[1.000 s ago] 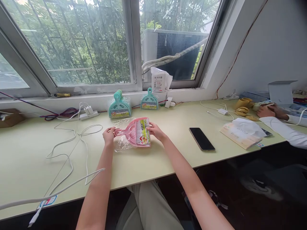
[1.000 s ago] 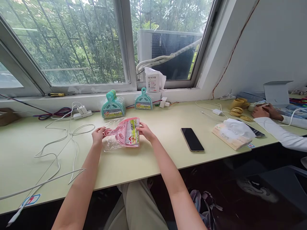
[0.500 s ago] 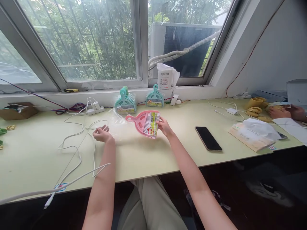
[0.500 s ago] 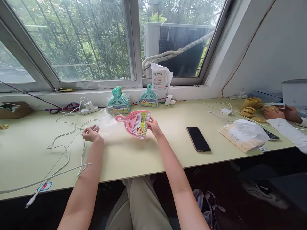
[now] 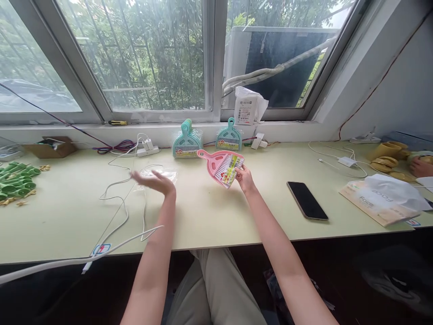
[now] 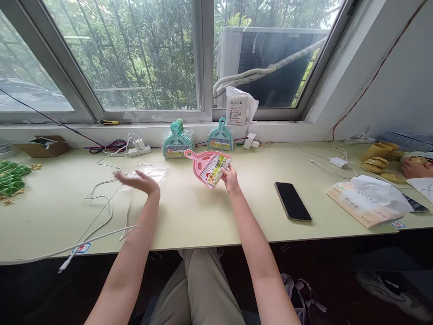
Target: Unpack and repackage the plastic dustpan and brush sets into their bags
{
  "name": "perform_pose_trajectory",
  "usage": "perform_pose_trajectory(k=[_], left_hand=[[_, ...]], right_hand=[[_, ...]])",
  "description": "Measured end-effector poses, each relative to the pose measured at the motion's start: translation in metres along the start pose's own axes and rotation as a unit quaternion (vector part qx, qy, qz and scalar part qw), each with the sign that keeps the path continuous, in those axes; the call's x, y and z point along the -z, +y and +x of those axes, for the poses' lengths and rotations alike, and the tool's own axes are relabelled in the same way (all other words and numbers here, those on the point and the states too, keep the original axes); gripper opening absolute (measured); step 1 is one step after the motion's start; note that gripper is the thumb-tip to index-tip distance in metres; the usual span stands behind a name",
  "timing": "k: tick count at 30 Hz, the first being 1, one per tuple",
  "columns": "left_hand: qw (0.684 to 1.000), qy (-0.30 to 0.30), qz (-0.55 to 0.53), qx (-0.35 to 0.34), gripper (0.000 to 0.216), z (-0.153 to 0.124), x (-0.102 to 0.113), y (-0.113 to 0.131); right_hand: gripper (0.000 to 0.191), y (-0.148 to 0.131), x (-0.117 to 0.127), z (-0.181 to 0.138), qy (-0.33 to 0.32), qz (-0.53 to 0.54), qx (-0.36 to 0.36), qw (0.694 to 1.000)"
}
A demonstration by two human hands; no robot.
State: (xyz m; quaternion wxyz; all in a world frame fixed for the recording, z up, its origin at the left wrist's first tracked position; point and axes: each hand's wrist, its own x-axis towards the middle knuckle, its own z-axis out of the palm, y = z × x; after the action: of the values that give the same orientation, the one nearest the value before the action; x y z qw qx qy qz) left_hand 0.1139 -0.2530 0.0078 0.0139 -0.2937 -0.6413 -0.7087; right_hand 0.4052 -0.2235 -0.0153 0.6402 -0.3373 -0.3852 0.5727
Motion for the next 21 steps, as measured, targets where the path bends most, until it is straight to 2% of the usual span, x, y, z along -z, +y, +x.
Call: perform_pose_trajectory(k=[1, 3, 4, 6, 7, 8, 10, 14, 16, 18, 20, 21], left_hand=[[0.999, -0.035, -0.034, -0.011, 0.049, -0.009, -0.006, 0.003], [0.971, -0.209, -0.114, 0.017, 0.049, -0.030, -0.019, 0.006], [0.938, -0.305, -0.150, 0.070, 0.049, -0.042, -0.025, 0.007], [0.835, -0.488, -0.181, 0.177, 0.056, -0.062, -0.035, 0.006], [0.794, -0.543, -0.193, 0.195, 0.058, -0.070, -0.038, 0.004], [0.781, -0.556, -0.195, 0.209, 0.059, -0.076, -0.041, 0.003], [0.782, -0.554, -0.202, 0.204, 0.058, -0.079, -0.043, -0.002], [0.849, -0.461, -0.177, 0.186, 0.050, -0.066, -0.045, -0.012], [0.871, -0.425, -0.155, 0.190, 0.049, -0.058, -0.046, -0.016], [0.879, -0.410, -0.142, 0.198, 0.050, -0.053, -0.045, -0.019], [0.871, -0.428, -0.141, 0.197, 0.052, -0.051, -0.043, -0.020], [0.864, -0.444, -0.142, 0.192, 0.053, -0.051, -0.042, -0.021]], right_hand=[[0.037, 0.001, -0.002, -0.001, 0.000, -0.002, 0.002, 1.000], [0.037, 0.004, -0.007, -0.004, -0.008, -0.009, 0.004, 1.000], [0.037, 0.006, -0.010, -0.005, -0.016, -0.012, 0.001, 1.000], [0.037, 0.009, -0.016, -0.008, -0.037, -0.016, -0.014, 0.999], [0.037, 0.010, -0.019, -0.008, -0.045, -0.021, -0.025, 0.998], [0.038, 0.011, -0.021, -0.009, -0.051, -0.032, -0.040, 0.997], [0.037, 0.014, -0.022, -0.008, -0.056, -0.079, -0.082, 0.992], [0.023, 0.018, -0.013, -0.003, -0.072, -0.195, -0.178, 0.962], [0.016, 0.019, -0.004, 0.001, -0.040, -0.205, -0.178, 0.962], [0.024, 0.017, 0.009, 0.008, 0.049, -0.201, -0.141, 0.968], [0.041, 0.014, 0.025, 0.013, 0.219, -0.201, -0.077, 0.952], [0.048, 0.011, 0.033, 0.015, 0.303, -0.206, -0.052, 0.929]])
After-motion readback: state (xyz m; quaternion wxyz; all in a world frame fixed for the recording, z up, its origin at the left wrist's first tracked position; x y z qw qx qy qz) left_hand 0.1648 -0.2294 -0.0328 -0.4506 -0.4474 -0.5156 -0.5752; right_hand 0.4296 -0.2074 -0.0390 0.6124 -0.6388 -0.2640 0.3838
